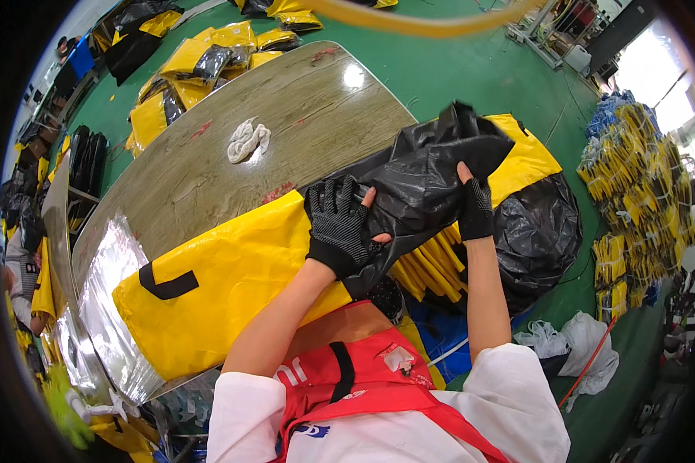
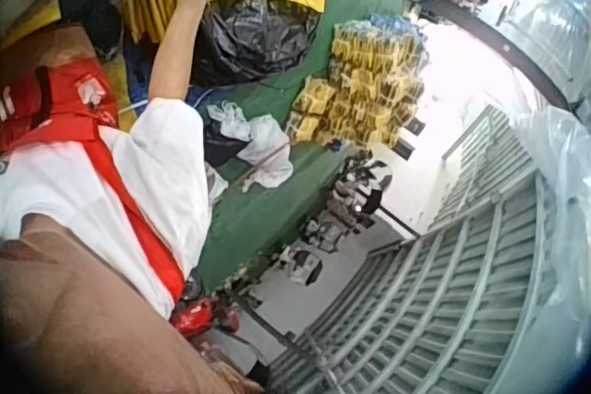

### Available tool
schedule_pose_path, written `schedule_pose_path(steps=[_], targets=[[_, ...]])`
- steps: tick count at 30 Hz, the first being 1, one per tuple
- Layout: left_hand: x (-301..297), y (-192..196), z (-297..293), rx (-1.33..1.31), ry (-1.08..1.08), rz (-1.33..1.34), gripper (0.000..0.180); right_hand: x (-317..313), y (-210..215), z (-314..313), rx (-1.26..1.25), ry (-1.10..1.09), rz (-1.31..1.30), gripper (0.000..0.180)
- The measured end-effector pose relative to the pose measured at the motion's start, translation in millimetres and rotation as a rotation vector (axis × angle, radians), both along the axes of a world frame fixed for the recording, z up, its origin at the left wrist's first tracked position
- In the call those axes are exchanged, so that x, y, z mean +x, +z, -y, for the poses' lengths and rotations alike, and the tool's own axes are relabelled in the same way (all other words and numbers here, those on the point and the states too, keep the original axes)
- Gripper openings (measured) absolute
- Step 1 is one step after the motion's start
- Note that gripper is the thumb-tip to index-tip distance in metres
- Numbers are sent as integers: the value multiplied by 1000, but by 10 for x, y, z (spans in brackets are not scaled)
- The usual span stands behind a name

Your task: The person repeatedly folds yellow and black delivery bags and places them into clear plastic packaging on a workbench. The person handles the bags one at a time, folds them, and inserts them into plastic sleeves.

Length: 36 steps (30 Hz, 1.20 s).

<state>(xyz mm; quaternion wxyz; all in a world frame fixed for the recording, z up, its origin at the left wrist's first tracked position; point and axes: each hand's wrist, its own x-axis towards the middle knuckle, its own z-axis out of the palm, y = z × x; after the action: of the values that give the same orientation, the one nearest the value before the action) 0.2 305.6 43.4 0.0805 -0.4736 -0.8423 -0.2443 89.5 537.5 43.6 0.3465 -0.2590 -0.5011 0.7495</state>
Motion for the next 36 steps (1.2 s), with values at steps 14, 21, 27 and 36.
schedule_pose_path(steps=[14,21,27,36], targets=[[245,-49,1438,-38,-142,110,40,-183,475,2238,1735,611,193,58],[168,-48,3670,-69,992,-443,61,-448,337,2692,1692,646,480,68],[15,-139,4535,735,811,1231,65,-508,53,2991,1730,763,299,57],[448,942,3157,1057,380,1238,57,-277,-369,3386,1684,499,333,47]])
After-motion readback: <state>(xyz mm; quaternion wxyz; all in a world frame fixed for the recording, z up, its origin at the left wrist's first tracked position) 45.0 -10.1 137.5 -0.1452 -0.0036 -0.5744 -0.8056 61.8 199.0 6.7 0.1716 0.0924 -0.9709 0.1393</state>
